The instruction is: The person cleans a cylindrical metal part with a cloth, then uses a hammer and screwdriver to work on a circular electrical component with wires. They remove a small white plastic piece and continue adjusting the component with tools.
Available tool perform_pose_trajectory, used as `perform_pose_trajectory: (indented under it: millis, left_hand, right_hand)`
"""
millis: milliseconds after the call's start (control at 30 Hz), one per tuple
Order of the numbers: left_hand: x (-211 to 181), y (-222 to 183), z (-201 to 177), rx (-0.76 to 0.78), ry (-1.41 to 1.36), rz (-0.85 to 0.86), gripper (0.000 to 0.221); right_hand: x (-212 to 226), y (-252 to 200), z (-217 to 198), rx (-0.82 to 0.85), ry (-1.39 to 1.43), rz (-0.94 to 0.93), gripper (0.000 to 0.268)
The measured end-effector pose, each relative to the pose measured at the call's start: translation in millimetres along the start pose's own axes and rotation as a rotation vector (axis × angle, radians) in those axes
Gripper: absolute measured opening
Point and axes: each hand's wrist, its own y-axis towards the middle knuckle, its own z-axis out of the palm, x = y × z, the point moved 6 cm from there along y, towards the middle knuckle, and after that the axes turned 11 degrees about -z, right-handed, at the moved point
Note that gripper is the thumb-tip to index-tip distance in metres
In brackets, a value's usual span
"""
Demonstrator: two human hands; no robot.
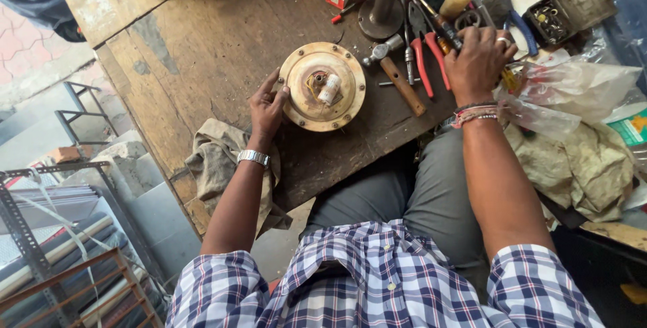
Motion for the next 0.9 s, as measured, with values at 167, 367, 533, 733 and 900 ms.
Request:
perform_pose_trajectory:
  millis: [167, 367, 533, 733, 900]
  left_hand:
    - [-11, -6, 2, 0.0, -0.016, 0.056, 0.053]
    - [-16, -9, 1, -0.076, 0.077, 0.052, 0.052]
    - [-17, -9, 0, -0.109, 0.129, 0.044, 0.051]
    - [-14, -9, 2, -0.089, 0.067, 0.068, 0.05]
    - [-17, -10, 2, -0.084, 0.089, 0.046, 0.051]
  right_hand:
    - [24, -8, -39, -0.136, 0.252, -0.063, 0.038]
    - [69, 6, -131, -0.338, 0.359, -0.294, 0.038]
    - [99, 13, -204, -0.296, 0.491, -0.307, 0.035]
    - [144, 9, -195, -0.171, 0.522, -0.409, 0.044]
    - [158, -7, -147, -0.153, 0.639, -0.4, 0.065]
